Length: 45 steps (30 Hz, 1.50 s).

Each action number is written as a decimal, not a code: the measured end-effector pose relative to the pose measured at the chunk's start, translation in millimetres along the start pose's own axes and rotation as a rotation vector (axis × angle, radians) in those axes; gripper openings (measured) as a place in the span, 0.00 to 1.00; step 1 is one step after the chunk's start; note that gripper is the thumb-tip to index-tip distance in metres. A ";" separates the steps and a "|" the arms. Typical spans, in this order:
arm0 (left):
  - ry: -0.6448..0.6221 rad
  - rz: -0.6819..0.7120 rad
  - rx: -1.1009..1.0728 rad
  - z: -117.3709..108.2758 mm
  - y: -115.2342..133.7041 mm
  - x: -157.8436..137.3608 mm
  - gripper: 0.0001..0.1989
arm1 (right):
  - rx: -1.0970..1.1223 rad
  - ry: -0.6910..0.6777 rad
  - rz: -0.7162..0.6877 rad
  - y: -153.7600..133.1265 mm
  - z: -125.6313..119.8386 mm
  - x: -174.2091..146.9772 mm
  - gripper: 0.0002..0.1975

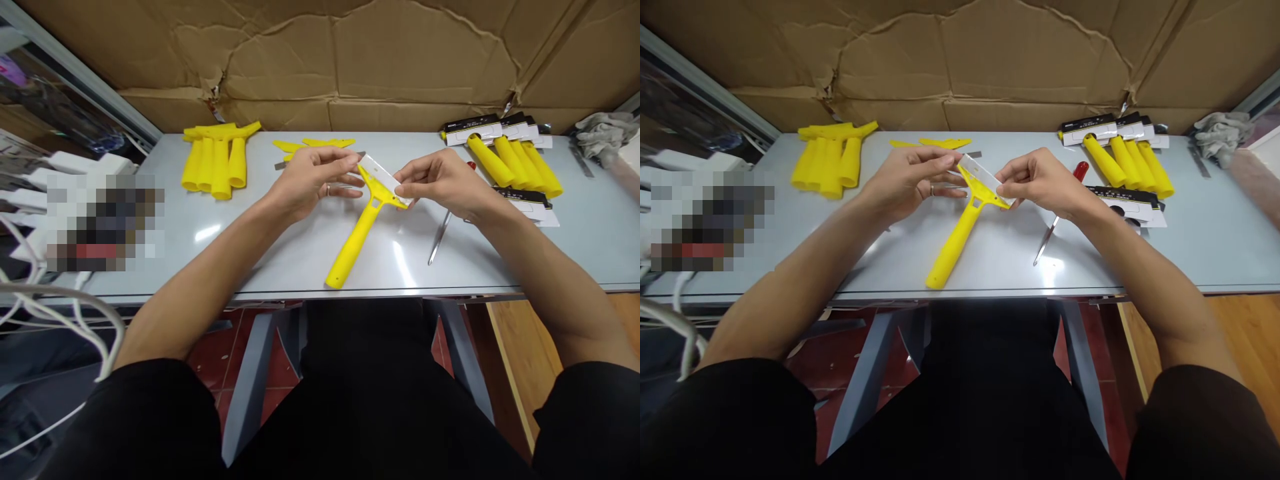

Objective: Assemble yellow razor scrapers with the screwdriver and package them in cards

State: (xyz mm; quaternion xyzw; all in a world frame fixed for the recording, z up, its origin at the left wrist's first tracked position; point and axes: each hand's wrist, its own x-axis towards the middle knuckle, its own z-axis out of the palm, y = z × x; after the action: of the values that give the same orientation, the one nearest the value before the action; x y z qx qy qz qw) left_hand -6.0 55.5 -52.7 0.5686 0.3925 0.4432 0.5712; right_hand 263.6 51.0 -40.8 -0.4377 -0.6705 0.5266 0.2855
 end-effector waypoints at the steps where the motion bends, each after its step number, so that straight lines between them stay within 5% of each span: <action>1: -0.022 -0.028 0.021 1.8 1.0 -1.6 0.20 | -0.002 0.014 -0.014 -0.7 0.2 -0.5 0.27; 12: 0.052 -0.075 0.052 10.1 5.9 -6.1 0.06 | -0.008 -0.079 -0.025 2.4 1.9 -0.4 0.30; 23: 0.077 -0.120 0.021 10.8 11.7 -8.6 0.08 | -0.065 -0.034 -0.040 0.9 12.8 -3.8 0.35; 33: 0.082 -0.111 -0.005 9.1 13.0 -7.6 0.04 | -0.106 0.051 -0.101 1.0 14.2 -4.0 0.27; 45: 0.092 -0.099 -0.029 9.1 12.8 -8.1 0.05 | -0.194 0.048 -0.104 -4.6 18.5 -10.2 0.38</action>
State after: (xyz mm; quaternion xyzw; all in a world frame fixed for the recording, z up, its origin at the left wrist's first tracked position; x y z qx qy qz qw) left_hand -0.5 44.5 -40.0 0.5192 0.4397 0.4456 0.5818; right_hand 251.2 33.2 -40.9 -0.4406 -0.7331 0.4330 0.2846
